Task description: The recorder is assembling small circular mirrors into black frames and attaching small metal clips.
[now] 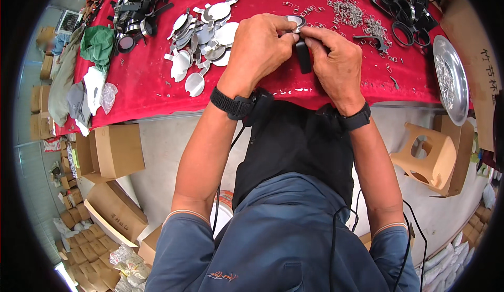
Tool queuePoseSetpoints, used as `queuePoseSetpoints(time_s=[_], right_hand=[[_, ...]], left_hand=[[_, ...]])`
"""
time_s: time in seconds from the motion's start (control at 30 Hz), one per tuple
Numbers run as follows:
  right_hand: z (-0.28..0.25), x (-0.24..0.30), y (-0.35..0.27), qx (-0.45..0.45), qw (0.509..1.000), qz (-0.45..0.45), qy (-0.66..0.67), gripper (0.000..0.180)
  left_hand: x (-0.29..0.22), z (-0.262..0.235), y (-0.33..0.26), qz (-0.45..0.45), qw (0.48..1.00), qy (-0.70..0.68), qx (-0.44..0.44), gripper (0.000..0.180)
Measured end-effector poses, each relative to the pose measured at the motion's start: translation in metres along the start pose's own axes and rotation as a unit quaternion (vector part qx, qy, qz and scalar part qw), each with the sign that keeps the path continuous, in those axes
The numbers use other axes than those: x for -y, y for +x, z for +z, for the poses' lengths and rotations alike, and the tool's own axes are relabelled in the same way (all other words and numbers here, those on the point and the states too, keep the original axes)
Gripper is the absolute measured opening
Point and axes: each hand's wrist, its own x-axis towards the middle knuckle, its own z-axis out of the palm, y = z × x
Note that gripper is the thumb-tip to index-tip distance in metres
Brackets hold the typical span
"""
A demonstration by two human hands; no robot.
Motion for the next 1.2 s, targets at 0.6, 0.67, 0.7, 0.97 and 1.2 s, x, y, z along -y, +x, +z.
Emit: queuePoseSetpoints(time_s=[0.6,0.67,0.7,0.97,1.2], right_hand=[[-0.121,0.006,-0.041,-0.05,0.987,0.151,-0.03,0.02],[-0.184,-0.003,-0.045,-0.078,0.978,0.176,-0.078,0.02],[-0.217,-0.01,-0.043,-0.117,0.963,0.24,-0.047,0.02],[-0.389,-0.123,0.012,0.132,0.875,0.259,-0.388,0.022],[-0.388,-0.214,-0.002,0.213,0.86,0.184,-0.425,0.022]], left_hand=[[0.024,0.001,0.005,-0.022,0.997,-0.068,0.043,0.031],[0.01,-0.002,0.001,-0.06,0.997,-0.048,0.032,0.03],[0.006,-0.002,-0.001,-0.07,0.996,-0.047,0.024,0.03],[-0.003,0.015,0.011,-0.088,0.995,-0.044,-0.026,0.031],[0.005,0.024,0.005,0.051,0.994,0.006,-0.094,0.014]])
